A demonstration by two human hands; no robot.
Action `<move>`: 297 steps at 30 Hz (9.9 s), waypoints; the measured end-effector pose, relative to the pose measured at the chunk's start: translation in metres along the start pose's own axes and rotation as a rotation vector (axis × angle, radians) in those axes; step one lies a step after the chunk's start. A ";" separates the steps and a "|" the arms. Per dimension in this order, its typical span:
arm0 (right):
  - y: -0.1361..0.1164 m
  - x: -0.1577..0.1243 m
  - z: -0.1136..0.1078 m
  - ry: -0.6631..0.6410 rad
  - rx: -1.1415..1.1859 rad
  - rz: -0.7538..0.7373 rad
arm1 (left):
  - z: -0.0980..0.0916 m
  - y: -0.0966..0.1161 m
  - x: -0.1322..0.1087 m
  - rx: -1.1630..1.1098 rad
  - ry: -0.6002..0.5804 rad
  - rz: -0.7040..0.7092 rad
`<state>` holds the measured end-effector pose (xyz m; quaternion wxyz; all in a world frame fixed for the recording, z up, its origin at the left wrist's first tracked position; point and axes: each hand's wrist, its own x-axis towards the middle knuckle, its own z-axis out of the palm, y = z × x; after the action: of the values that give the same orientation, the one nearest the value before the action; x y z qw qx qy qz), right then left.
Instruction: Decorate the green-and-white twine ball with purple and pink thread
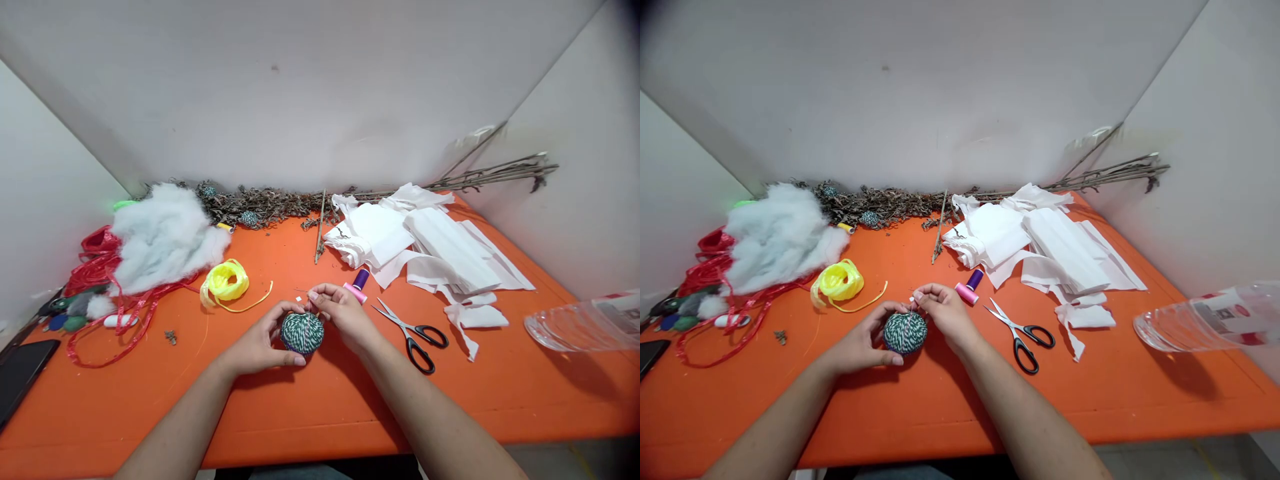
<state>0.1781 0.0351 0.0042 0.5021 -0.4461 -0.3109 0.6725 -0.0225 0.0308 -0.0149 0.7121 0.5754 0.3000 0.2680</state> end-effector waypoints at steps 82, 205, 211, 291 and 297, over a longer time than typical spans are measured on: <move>0.006 -0.003 0.008 0.072 -0.071 -0.111 | 0.010 0.001 0.006 -0.115 0.102 0.029; -0.004 -0.002 -0.002 -0.004 0.060 0.008 | 0.015 0.001 0.004 -0.087 0.009 -0.105; -0.006 -0.002 -0.001 0.000 0.075 0.009 | 0.014 -0.004 0.002 -0.127 -0.032 -0.103; -0.013 -0.005 -0.002 -0.025 0.175 -0.029 | 0.010 0.003 0.002 -0.150 -0.028 -0.088; -0.010 -0.006 0.001 -0.057 0.146 -0.015 | 0.008 0.003 0.004 -0.042 -0.018 -0.056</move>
<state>0.1817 0.0322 0.0154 0.5295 -0.3866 -0.2785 0.7019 -0.0138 0.0288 -0.0110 0.7339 0.5540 0.3040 0.2490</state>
